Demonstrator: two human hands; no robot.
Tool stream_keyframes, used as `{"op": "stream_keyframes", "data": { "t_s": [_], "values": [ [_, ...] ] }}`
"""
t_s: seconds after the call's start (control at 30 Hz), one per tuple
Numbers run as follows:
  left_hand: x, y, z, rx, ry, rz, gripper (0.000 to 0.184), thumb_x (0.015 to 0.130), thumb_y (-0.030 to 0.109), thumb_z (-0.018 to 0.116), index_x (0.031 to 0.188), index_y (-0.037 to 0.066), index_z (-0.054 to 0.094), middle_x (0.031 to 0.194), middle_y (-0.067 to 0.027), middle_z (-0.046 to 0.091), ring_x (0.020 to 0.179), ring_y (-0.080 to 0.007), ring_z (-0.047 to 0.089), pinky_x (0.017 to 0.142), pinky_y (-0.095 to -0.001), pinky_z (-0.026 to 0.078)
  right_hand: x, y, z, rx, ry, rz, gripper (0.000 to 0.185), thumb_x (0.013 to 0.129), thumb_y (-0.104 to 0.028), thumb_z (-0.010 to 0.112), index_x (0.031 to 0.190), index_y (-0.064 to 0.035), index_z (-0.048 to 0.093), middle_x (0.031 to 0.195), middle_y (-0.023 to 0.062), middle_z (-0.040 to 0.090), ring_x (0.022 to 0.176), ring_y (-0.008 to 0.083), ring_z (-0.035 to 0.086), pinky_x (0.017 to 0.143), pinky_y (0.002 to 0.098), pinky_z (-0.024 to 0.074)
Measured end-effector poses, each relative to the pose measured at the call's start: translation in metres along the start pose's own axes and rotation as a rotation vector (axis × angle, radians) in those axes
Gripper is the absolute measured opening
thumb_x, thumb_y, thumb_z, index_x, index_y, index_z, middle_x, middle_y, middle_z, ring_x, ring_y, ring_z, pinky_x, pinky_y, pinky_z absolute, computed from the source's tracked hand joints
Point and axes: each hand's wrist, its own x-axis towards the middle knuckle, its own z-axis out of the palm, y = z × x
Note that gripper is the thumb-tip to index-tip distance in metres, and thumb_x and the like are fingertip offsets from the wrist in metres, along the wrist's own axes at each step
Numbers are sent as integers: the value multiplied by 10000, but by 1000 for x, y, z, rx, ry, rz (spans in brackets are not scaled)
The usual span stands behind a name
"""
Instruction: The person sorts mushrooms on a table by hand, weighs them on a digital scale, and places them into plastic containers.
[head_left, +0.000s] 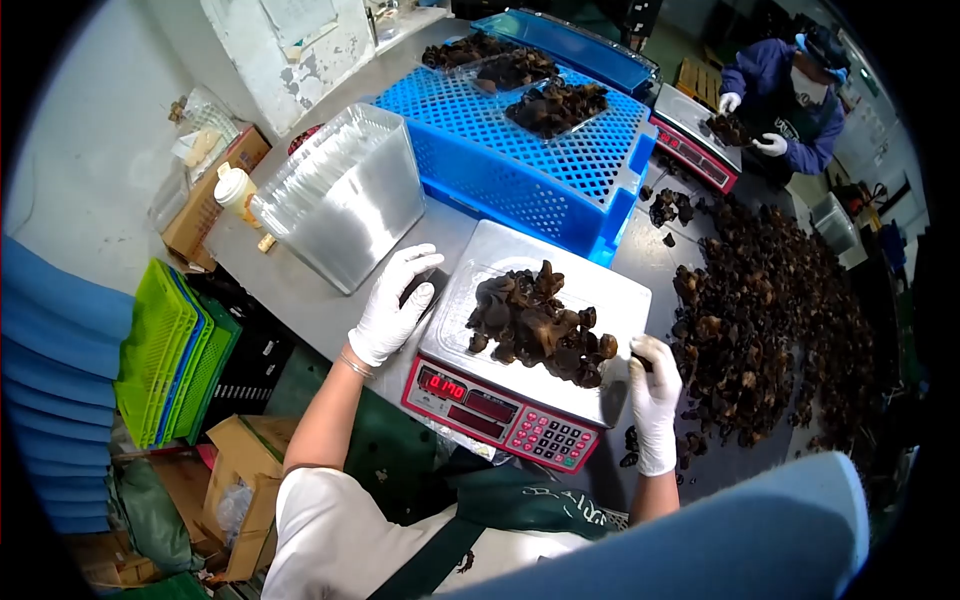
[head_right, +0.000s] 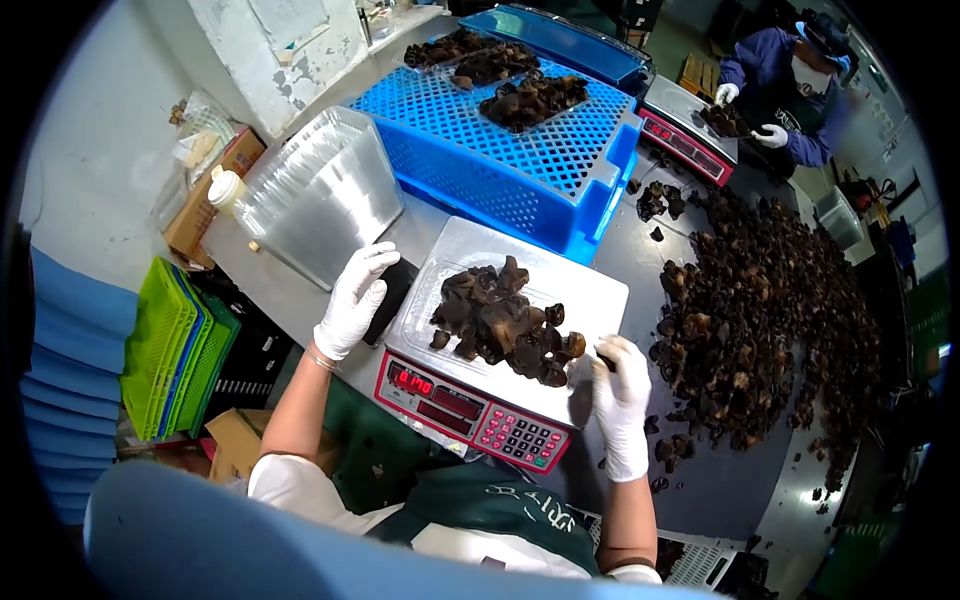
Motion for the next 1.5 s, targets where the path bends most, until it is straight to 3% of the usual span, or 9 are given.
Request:
{"op": "stream_keyframes", "data": {
  "t_s": [0.17,0.3,0.53,0.73,0.8,1.07,1.13,1.3,1.5],
  "values": [
    [-8,-16,-3,-9,85,-19,310,929,109,604,1232,44,619,1297,-149,551,1172,-267,563,1004,-350,450,34,-39,35,-281,-243,-115,348,873,-215,655,1200,-99,621,1264,117,594,1212,350,496,1103,487,270],
    [-21,-40,-17,368,174,-58,318,906,108,618,1218,49,617,1253,-154,569,1181,-313,551,1021,-372,434,46,-70,45,-410,-295,-222,531,755,-367,756,1218,-141,625,1211,61,589,1248,329,444,1133,559,209],
    [-46,-99,-3,787,-38,-285,605,822,340,698,1354,106,529,1360,-207,507,1268,-384,464,1078,-444,380,51,-70,61,-473,-351,-280,433,768,-185,746,1184,-128,636,1081,66,633,1088,282,553,1117,532,273],
    [-40,-125,25,909,-32,-281,689,792,436,715,1377,133,512,1383,-194,490,1255,-374,456,1043,-476,388,46,-62,27,15,-128,-115,358,804,53,601,1161,30,596,1057,179,630,1006,337,601,923,373,479],
    [-40,-129,29,911,-24,-286,669,791,438,717,1357,137,526,1366,-176,504,1223,-362,475,1014,-476,403,24,-38,11,178,-113,72,399,859,90,513,1251,40,570,1139,139,640,1058,228,615,960,330,476],
    [-40,-136,30,875,31,-224,804,744,447,747,1433,179,431,1300,-148,524,1173,-345,497,952,-487,411,-90,43,-80,217,442,578,386,953,-54,484,1323,30,557,1255,138,634,1119,215,611,1005,342,460],
    [-38,-134,29,853,61,-256,905,746,468,747,1501,169,347,1276,-169,529,1169,-352,499,951,-490,415,-124,58,-115,281,502,515,384,958,-115,515,1308,34,568,1280,148,621,1142,234,603,1005,367,473],
    [-37,-121,10,737,19,-345,1040,707,484,781,1536,119,270,1376,-238,398,1292,-412,407,1059,-507,372,-330,164,-222,306,1222,1020,398,974,-178,565,1324,11,553,1246,149,622,1084,284,612,944,373,511],
    [-29,-96,-14,570,284,-207,721,828,240,734,1436,38,403,1375,-219,413,1292,-381,415,1097,-432,352,-417,162,-270,-31,1341,1250,381,975,-159,561,1317,11,559,1254,142,624,1100,278,610,955,372,505]
  ]
}}
